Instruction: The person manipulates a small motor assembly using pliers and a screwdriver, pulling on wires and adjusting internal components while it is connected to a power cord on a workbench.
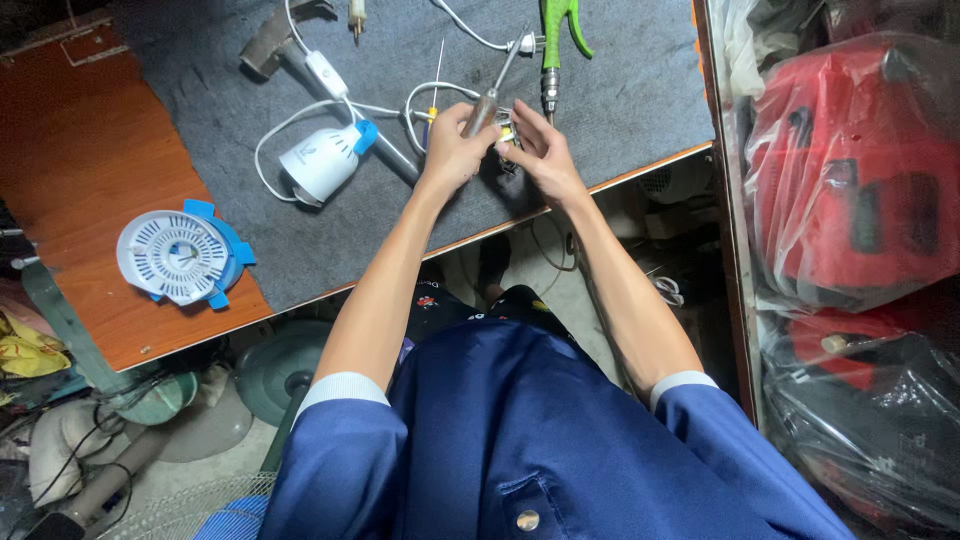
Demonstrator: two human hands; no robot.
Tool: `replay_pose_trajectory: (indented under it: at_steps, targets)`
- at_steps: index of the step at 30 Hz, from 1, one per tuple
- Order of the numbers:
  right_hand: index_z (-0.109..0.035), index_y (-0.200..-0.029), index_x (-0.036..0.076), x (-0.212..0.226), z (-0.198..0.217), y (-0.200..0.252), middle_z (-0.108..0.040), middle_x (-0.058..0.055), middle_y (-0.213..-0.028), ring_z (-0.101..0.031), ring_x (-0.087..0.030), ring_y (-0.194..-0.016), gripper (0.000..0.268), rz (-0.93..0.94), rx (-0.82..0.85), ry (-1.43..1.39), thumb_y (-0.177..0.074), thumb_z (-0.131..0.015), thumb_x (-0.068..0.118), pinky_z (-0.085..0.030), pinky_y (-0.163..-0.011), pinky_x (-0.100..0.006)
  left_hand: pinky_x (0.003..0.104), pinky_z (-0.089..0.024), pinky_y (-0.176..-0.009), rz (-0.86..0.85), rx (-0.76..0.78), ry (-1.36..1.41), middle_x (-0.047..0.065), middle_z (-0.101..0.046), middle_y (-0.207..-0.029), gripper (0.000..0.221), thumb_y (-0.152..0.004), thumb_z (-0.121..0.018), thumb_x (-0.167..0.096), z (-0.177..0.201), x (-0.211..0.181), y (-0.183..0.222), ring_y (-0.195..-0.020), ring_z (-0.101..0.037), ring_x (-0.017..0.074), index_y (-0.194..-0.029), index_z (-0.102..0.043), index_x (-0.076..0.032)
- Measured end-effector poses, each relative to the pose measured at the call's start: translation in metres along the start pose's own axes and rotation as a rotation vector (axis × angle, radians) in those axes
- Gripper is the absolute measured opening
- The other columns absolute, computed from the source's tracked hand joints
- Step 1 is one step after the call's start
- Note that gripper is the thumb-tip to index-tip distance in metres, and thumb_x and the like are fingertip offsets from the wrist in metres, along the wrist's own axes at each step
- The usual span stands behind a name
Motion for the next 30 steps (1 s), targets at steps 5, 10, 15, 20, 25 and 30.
replay_pose_trajectory:
  at_steps: [5,10,15,20,25,30]
  targets:
    - [-0.035,-0.158,-0.002,0.041,-0.034,-0.016,-0.043,-0.021,-0.161,-0.040,-0.025,-0.151,0.087,0.151,0.074,-0.074,-0.086,-0.084,0.000,-0.033,-0.128,-0.039,0.027,-0.044,-0.044,-0.095,-0.082,-0.097,0.004,-0.068,-0.070,0.021,-0.092,-0.075,-0.018,0.019,-0.039,-0.001,-0.052,-0.059,0.0074,-0.099,-0.072,0.001]
    - [-0.040,-0.159,0.002,0.048,-0.059,-0.038,-0.052,-0.019,-0.157,-0.049,-0.026,-0.148,0.091,0.228,0.137,0.163,-0.084,-0.089,0.012,-0.037,-0.128,-0.039,0.031,-0.044,-0.047,-0.129,-0.117,-0.110,0.005,-0.064,-0.069,0.025,-0.089,-0.073,-0.022,0.047,-0.080,0.013,-0.054,-0.059,0.0117,-0.101,-0.072,0.000]
    - [-0.041,-0.156,0.003,0.052,-0.078,-0.038,-0.051,-0.022,-0.154,-0.048,-0.036,-0.145,0.107,0.384,0.141,0.667,-0.073,-0.098,0.041,-0.037,-0.122,-0.045,0.042,-0.054,-0.071,-0.291,-0.192,-0.574,0.021,-0.073,-0.081,0.044,-0.099,-0.068,-0.040,0.088,-0.119,0.052,-0.075,-0.072,0.0295,-0.097,-0.072,0.004]
    - [-0.040,-0.153,0.004,0.040,-0.082,-0.045,-0.051,-0.023,-0.149,-0.050,-0.037,-0.141,0.108,0.272,0.049,0.639,-0.071,-0.097,0.045,-0.039,-0.119,-0.044,0.046,-0.053,-0.076,-0.206,-0.154,-0.763,0.026,-0.071,-0.082,0.041,-0.099,-0.068,-0.037,0.122,-0.135,0.106,-0.079,-0.072,0.0398,-0.100,-0.074,0.004]
    - [-0.040,-0.149,0.001,0.028,-0.090,-0.054,-0.053,-0.023,-0.144,-0.050,-0.038,-0.138,0.103,0.349,-0.075,0.666,-0.074,-0.096,0.045,-0.040,-0.117,-0.046,0.051,-0.053,-0.074,-0.225,-0.102,-0.961,0.026,-0.070,-0.081,0.035,-0.093,-0.071,-0.034,0.125,-0.158,0.128,-0.080,-0.069,0.0445,-0.103,-0.077,0.000]
    - [-0.043,-0.141,0.001,0.026,-0.093,-0.058,-0.054,-0.022,-0.136,-0.050,-0.037,-0.133,0.078,0.349,-0.124,0.645,-0.082,-0.087,0.027,-0.041,-0.114,-0.045,0.049,-0.056,-0.073,-0.219,-0.022,-1.176,0.021,-0.072,-0.078,0.033,-0.093,-0.074,-0.037,0.125,-0.178,0.109,-0.072,-0.071,0.0400,-0.095,-0.080,-0.005]
Point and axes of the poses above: each hand's wrist, its own y-axis away from the middle knuckle, its own z-axis out of the back of the hand, x = y × z, the point moved 8 cm from there along -y, towards the middle knuckle
